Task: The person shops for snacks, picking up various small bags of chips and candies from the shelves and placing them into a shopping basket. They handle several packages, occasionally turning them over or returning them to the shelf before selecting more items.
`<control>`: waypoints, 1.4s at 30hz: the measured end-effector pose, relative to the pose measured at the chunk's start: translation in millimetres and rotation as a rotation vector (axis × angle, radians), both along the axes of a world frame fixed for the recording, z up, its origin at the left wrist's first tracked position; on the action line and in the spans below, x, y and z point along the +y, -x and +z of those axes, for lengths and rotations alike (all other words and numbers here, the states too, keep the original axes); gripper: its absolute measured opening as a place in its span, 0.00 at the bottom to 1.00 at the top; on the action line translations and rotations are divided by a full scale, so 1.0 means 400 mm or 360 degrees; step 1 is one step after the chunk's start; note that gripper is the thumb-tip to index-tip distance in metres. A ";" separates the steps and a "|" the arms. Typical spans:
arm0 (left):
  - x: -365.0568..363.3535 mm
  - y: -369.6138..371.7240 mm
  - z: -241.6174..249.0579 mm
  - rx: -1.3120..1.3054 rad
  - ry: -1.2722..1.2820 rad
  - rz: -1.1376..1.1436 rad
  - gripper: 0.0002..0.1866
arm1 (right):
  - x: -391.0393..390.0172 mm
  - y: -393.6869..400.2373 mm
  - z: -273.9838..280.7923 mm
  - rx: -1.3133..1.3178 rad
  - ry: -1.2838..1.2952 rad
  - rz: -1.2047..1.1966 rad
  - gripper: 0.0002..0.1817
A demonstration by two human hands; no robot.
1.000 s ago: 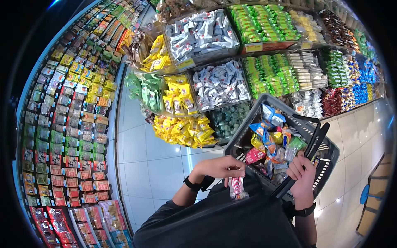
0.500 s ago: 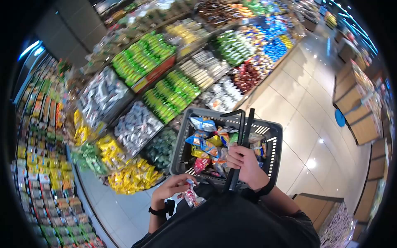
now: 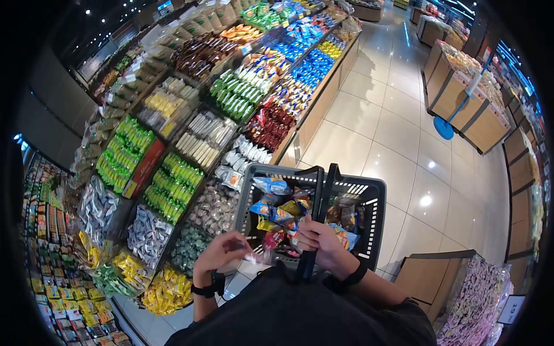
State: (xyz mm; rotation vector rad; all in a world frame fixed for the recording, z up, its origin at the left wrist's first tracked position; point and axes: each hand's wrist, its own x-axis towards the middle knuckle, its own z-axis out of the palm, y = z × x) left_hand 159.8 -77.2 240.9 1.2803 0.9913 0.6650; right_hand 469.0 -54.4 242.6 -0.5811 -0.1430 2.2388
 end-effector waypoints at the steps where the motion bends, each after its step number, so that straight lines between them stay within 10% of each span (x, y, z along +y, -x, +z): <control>1: 0.031 -0.036 0.006 0.0353 -0.0262 0.0062 0.06 | 0.009 -0.030 0.001 -0.0054 -0.0020 -0.0041 0.09; 10: 0.115 -0.330 -0.141 0.1251 -0.1322 0.0092 0.07 | 0.082 -0.248 0.021 -0.0201 -0.0019 -0.0334 0.18; 33: 0.687 -0.532 -0.412 0.1811 -0.0964 -0.0495 0.12 | 0.513 -0.372 -0.026 -0.0328 0.0142 -0.0602 0.16; 36: 0.802 -0.543 -0.304 0.1879 -0.0433 -0.0826 0.24 | 0.610 -0.388 -0.004 -0.0239 0.0205 -0.0550 0.18; 42: 0.895 -0.604 -0.264 0.1897 -0.0815 -0.0668 0.26 | 0.753 -0.405 -0.007 -0.0318 0.0197 -0.0578 0.17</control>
